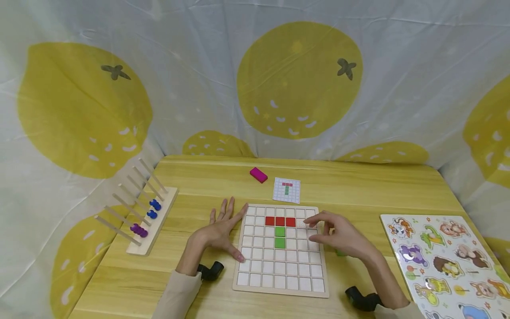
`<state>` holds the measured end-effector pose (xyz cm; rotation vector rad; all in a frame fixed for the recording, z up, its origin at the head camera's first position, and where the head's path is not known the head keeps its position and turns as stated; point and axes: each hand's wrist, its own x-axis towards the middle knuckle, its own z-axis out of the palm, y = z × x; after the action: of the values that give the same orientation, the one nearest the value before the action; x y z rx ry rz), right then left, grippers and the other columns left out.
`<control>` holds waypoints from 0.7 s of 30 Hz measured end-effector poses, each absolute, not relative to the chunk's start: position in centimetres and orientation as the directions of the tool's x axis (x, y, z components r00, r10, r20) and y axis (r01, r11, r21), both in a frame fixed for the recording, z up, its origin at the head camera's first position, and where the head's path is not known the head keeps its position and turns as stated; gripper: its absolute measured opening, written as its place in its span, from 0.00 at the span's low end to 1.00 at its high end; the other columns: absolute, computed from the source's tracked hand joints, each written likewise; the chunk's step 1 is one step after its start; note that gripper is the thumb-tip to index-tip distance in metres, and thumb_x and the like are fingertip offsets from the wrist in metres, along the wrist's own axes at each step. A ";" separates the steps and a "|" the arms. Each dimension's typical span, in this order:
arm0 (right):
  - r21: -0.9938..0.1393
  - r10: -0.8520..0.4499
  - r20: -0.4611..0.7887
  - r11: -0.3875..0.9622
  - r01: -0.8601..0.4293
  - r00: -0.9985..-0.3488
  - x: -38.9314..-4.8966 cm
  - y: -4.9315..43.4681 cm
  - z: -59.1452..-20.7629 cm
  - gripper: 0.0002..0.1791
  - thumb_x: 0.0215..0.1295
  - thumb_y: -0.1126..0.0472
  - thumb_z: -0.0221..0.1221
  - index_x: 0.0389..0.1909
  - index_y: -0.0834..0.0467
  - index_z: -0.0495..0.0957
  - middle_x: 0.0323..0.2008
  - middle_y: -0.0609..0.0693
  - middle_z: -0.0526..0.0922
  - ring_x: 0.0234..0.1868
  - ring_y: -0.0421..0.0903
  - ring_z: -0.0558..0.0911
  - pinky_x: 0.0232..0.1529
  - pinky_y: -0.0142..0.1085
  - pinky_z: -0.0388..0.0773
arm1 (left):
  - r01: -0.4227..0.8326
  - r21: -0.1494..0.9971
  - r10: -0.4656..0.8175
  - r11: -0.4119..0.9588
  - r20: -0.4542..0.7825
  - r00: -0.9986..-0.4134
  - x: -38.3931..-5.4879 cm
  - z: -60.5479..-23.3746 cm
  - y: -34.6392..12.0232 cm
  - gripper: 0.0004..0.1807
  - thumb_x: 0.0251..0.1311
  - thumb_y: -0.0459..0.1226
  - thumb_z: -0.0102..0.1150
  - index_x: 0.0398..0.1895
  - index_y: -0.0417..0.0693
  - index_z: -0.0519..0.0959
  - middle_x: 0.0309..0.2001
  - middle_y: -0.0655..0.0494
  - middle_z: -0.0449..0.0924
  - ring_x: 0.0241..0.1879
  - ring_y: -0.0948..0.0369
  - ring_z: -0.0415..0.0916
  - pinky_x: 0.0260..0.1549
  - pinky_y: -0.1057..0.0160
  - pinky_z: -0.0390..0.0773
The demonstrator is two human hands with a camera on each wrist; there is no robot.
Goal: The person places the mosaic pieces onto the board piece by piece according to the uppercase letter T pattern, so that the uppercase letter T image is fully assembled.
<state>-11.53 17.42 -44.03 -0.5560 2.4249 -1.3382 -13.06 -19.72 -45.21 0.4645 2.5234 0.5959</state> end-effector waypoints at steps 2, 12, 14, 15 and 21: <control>-0.866 -0.478 -0.090 0.471 -0.168 -0.874 -11.7 19.3 -43.7 0.24 0.64 0.59 0.71 0.59 0.61 0.81 0.53 0.62 0.83 0.27 0.38 0.73 0.21 0.30 0.69 | 0.204 0.492 0.425 0.846 -0.392 -0.816 -13.0 -45.2 -19.7 0.81 0.33 0.56 0.87 0.86 0.57 0.37 0.81 0.36 0.14 0.81 0.39 0.11 0.76 0.29 0.22; -0.887 -0.656 -0.133 0.413 -0.206 -0.743 -12.6 24.9 -45.9 0.27 0.61 0.62 0.73 0.60 0.62 0.79 0.48 0.63 0.82 0.29 0.42 0.76 0.29 0.33 0.77 | 0.200 0.496 0.425 0.845 -0.394 -0.815 -13.2 -45.5 -19.8 0.81 0.33 0.57 0.87 0.86 0.59 0.37 0.81 0.38 0.14 0.81 0.40 0.10 0.76 0.30 0.20; -0.892 -0.677 -0.124 0.397 -0.218 -0.726 -12.8 25.2 -46.3 0.26 0.61 0.62 0.73 0.59 0.63 0.79 0.52 0.64 0.82 0.30 0.43 0.76 0.29 0.33 0.77 | 0.204 0.497 0.427 0.843 -0.391 -0.815 -13.2 -45.5 -19.8 0.81 0.33 0.57 0.87 0.86 0.59 0.37 0.81 0.37 0.14 0.81 0.40 0.10 0.76 0.30 0.20; -0.894 -0.685 -0.120 0.389 -0.221 -0.718 -12.8 25.4 -46.5 0.26 0.61 0.62 0.73 0.59 0.63 0.79 0.52 0.64 0.82 0.30 0.43 0.76 0.30 0.33 0.77 | 0.204 0.498 0.428 0.843 -0.391 -0.815 -13.2 -45.5 -19.8 0.81 0.33 0.57 0.87 0.86 0.59 0.37 0.81 0.37 0.14 0.81 0.40 0.10 0.76 0.30 0.20; -0.905 -0.708 -0.101 0.357 -0.231 -0.699 -12.9 25.7 -46.6 0.25 0.60 0.64 0.73 0.58 0.65 0.79 0.52 0.66 0.81 0.32 0.48 0.76 0.31 0.33 0.77 | 0.203 0.499 0.430 0.842 -0.394 -0.812 -13.1 -45.4 -19.8 0.81 0.33 0.57 0.87 0.86 0.59 0.36 0.81 0.37 0.13 0.81 0.40 0.11 0.76 0.30 0.20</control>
<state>-12.90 25.73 -46.58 -0.8144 2.1412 -1.3141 -13.13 -19.82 -45.40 0.4644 2.5147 0.6052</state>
